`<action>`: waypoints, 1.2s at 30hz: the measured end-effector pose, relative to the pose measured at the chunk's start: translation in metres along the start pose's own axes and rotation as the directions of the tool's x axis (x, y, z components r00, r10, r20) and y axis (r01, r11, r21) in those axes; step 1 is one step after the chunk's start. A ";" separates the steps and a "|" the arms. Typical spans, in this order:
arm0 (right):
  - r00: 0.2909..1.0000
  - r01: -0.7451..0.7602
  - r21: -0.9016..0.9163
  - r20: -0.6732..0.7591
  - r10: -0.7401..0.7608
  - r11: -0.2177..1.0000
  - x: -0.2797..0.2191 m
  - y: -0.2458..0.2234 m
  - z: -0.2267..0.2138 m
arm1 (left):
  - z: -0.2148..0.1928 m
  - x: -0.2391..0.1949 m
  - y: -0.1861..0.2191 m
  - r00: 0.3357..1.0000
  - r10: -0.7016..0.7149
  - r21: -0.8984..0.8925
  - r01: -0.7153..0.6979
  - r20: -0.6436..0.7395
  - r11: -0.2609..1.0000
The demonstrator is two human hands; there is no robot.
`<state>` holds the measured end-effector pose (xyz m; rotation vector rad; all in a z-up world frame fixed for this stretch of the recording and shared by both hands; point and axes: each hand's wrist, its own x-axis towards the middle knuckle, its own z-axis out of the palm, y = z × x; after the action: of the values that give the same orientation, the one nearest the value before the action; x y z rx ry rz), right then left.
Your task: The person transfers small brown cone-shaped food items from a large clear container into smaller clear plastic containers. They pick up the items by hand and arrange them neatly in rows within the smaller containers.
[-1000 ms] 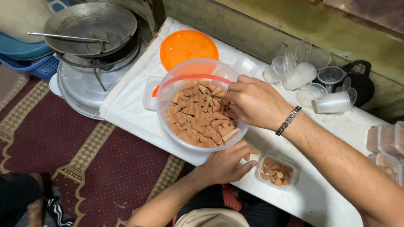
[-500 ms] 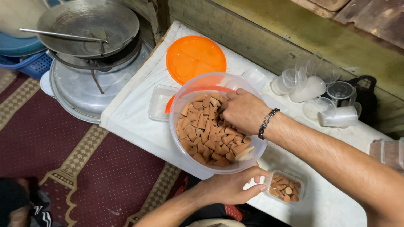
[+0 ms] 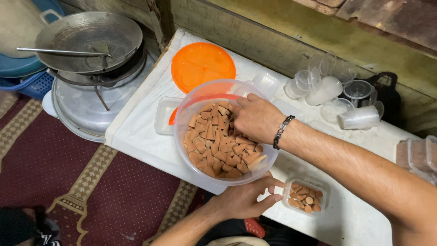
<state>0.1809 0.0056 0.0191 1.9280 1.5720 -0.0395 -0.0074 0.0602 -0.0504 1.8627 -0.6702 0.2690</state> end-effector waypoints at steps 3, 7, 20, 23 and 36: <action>0.970 -0.006 0.103 -0.240 0.030 0.995 -0.026 0.008 -0.006 | 0.003 0.001 0.001 0.999 -0.026 0.005 0.026 0.019 1.000; 0.930 -0.011 0.379 -0.336 0.149 0.925 -0.087 0.012 -0.035 | 0.010 0.007 0.007 0.960 -0.216 -0.058 0.229 0.178 0.972; 0.592 0.023 0.965 -0.224 0.774 0.262 -0.227 -0.078 0.059 | 0.099 0.006 -0.057 0.975 -0.188 -0.017 0.188 -0.119 0.982; 0.556 -0.017 0.976 -0.172 0.813 0.218 -0.231 -0.108 0.093 | 0.109 0.003 -0.062 0.964 -0.237 -0.042 0.233 -0.121 0.971; 0.502 -0.066 0.952 -0.227 0.835 0.298 -0.226 -0.159 0.136 | 0.114 0.003 -0.064 0.974 -0.184 0.005 0.186 -0.133 0.983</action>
<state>0.0255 -0.2449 -0.0691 3.6591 1.2789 0.3118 0.0165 -0.0284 -0.1440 1.8912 -0.4018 0.2745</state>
